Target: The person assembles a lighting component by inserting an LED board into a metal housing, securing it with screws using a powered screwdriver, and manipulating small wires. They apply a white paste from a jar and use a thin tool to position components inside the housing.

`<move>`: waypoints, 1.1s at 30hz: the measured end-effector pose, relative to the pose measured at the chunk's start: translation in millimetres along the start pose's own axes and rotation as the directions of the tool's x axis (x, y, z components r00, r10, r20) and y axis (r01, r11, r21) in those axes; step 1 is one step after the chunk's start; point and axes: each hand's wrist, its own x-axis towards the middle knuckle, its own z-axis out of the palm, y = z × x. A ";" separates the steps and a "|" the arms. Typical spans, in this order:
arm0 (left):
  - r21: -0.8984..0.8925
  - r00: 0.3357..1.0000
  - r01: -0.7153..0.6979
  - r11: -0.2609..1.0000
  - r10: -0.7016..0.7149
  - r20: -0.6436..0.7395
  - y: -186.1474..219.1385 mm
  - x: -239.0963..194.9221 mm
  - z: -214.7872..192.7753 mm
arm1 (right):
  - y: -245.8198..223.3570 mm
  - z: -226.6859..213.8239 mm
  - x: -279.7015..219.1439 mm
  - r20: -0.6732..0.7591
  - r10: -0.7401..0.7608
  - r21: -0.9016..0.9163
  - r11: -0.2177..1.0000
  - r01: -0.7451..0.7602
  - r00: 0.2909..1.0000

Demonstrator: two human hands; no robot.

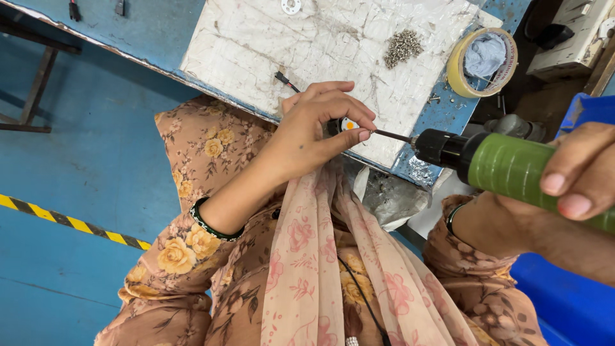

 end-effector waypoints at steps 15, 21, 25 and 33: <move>-0.041 0.998 -0.048 0.998 0.050 0.043 -8.6 1.5 7.6 | -9.4 -30.5 33.6 0.369 0.106 -0.048 0.994 -0.095 0.923; 0.064 0.999 -0.036 0.997 0.034 0.038 -0.7 2.5 4.2 | -13.0 -32.4 30.6 0.388 0.112 -0.074 0.993 -0.091 0.915; 0.090 0.999 -0.021 0.996 0.017 0.045 0.6 2.6 5.2 | -16.8 -25.7 26.6 0.320 0.137 -0.079 0.990 -0.117 0.938; 0.164 0.996 -0.088 0.983 0.088 0.009 -0.1 0.9 -4.3 | 4.7 23.0 22.7 -0.027 -0.071 -0.052 0.996 0.070 0.997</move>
